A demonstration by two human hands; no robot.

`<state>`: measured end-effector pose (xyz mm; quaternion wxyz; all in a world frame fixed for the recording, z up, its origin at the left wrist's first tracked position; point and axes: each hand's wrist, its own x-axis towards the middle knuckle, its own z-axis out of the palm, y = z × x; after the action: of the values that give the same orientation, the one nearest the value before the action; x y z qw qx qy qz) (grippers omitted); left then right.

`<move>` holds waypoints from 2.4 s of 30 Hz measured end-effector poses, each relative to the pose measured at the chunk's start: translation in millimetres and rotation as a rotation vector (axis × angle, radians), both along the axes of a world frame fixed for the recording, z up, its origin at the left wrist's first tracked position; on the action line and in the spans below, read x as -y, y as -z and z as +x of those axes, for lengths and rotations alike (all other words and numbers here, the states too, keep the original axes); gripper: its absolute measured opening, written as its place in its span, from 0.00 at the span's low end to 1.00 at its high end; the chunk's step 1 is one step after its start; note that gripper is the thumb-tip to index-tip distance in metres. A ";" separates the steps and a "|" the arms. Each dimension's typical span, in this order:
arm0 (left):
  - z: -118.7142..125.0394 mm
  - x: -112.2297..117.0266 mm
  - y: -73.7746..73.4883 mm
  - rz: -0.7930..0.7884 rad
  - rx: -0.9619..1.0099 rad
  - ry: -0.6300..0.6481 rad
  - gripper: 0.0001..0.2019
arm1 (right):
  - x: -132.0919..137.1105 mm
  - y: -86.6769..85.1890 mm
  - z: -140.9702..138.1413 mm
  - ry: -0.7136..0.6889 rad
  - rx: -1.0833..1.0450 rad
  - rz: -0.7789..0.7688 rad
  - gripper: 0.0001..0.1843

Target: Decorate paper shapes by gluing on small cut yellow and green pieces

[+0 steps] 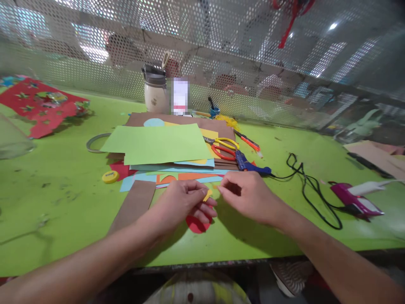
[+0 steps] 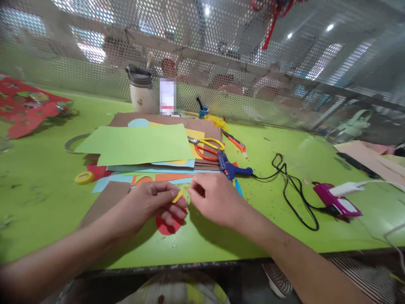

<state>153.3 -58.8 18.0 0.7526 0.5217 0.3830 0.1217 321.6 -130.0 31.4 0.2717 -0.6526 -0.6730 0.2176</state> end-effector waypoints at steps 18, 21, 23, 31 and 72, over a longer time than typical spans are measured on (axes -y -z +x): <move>-2.6 -1.2 11.0 0.098 0.151 0.021 0.12 | 8.2 -1.6 -20.4 -0.237 0.523 0.256 0.08; -4.4 -1.5 9.4 0.097 0.178 0.036 0.12 | 10.0 -5.1 -15.5 -0.223 0.374 0.209 0.07; -5.1 -1.9 7.7 0.063 0.166 0.029 0.10 | 11.0 -4.7 -11.2 -0.211 0.242 0.199 0.08; -6.3 -1.1 1.3 0.027 0.174 0.000 0.05 | 14.0 3.2 2.9 0.066 -0.158 0.170 0.09; -17.4 -6.6 -6.2 -0.125 0.364 0.165 0.09 | 4.8 -0.2 4.2 -0.202 -0.466 0.264 0.05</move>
<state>136.0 -52.2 24.3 0.8476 0.4731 0.2033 0.1280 325.9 -134.8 31.6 0.4787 -0.4736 -0.6765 0.2981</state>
